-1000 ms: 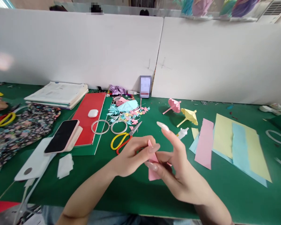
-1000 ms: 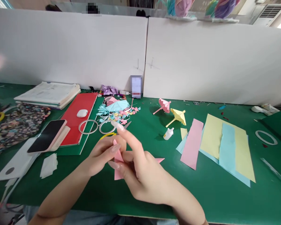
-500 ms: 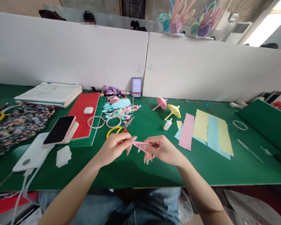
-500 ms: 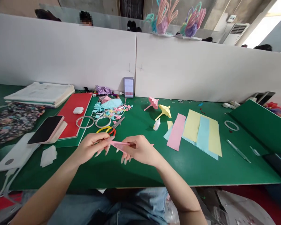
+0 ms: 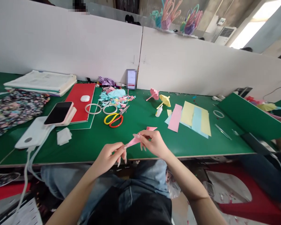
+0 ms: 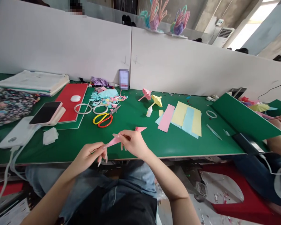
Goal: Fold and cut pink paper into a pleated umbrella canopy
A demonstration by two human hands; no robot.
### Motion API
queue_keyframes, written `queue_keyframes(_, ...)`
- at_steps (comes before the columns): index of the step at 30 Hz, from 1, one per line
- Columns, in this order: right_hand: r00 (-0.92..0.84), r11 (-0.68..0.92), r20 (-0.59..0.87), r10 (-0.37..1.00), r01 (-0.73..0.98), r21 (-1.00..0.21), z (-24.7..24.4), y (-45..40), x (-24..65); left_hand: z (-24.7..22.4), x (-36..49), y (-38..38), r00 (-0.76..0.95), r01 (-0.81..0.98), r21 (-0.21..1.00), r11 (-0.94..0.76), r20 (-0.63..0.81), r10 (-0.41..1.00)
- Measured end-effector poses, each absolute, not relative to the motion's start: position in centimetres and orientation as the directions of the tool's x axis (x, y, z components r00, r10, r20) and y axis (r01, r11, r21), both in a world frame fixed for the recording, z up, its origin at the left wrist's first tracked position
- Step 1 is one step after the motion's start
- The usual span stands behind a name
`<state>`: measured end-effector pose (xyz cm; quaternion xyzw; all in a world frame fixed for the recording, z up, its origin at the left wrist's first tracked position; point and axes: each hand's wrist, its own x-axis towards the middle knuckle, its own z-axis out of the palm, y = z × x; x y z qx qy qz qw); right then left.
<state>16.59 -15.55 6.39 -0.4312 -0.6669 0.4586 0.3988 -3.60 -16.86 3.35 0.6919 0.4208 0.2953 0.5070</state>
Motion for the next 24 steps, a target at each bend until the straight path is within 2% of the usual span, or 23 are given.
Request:
queue_keyframes(4, -0.329, 0.036, -0.011, 0.944, 0.136, -0.99, 4.3, -16.9, 16.7, 1.0, -3.1, -18.7, 0.43, 0.28, 0.957, -0.08, -0.05, 0.902)
queue_keyframes(7, -0.235, -0.105, -0.12, 0.965, 0.075, -0.992, 1.7, -17.8, 17.1, -0.9, -2.0, -19.6, 0.462, 0.266, 0.964, -0.01, -0.118, 0.879)
queue_keyframes(10, -0.158, -0.15, -0.154, 0.975, 0.041, -0.988, -0.3, -18.3, 17.8, -1.9, -1.1, -19.1, 0.468, 0.241, 0.97, 0.043, -0.155, 0.87)
queue_keyframes(14, -0.071, -0.215, -0.213, 0.974, -0.019, -0.976, -1.6, -18.8, 18.4, -1.4, 0.6, -15.8, 0.359, 0.216, 0.974, 0.075, -0.151, 0.921)
queue_keyframes(18, 0.127, -0.209, -0.221, 0.967, -0.101, -0.973, -2.2, -18.7, 17.7, -0.8, 3.9, -12.9, 0.308, 0.123, 0.988, 0.094, -0.128, 0.943)
queue_keyframes(20, 0.231, -0.172, -0.198, 0.953, -0.125, -0.977, -2.3, -18.2, 17.3, -1.0, 5.4, -12.3, 0.351, 0.087, 0.994, 0.067, -0.094, 0.932)
queue_keyframes(24, 0.16, -0.142, -0.15, 0.976, -0.059, -0.988, -1.7, -16.9, 18.7, -1.0, 5.9, -10.7, 0.341, -0.002, 0.993, 0.119, -0.112, 0.934)
